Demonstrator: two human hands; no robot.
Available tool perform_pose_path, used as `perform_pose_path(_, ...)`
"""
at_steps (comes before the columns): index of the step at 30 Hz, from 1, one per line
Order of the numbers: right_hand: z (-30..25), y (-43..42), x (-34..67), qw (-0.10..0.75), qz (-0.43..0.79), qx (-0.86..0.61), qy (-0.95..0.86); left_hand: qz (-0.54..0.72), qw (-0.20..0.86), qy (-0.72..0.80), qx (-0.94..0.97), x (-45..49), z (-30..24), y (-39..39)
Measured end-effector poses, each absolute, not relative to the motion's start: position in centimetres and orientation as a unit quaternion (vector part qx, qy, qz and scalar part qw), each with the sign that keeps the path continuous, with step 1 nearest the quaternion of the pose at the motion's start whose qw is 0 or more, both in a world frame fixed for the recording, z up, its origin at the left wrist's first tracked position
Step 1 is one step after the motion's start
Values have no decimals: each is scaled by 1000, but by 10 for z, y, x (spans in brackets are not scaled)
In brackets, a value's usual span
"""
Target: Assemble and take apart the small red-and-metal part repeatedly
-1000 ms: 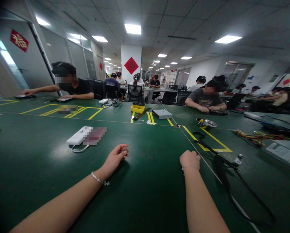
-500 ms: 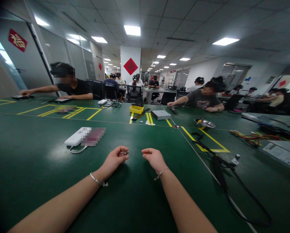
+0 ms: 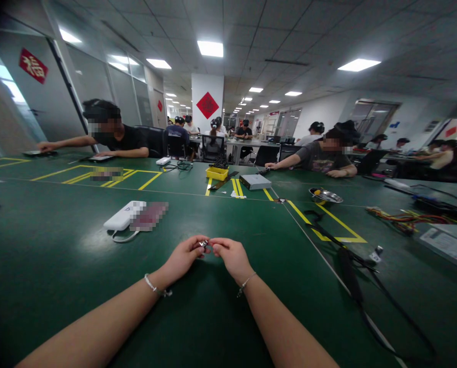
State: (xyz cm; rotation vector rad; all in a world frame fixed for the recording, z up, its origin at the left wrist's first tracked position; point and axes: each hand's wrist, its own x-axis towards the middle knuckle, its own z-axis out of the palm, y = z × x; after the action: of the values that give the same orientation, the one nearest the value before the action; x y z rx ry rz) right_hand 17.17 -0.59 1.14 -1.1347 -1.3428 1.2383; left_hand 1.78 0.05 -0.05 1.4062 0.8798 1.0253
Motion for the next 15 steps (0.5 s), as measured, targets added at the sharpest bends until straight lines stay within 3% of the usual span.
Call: perform_pose_path(15,11,-8,171,513,658,-368,-411,440,487,371,657,17,-1,-2)
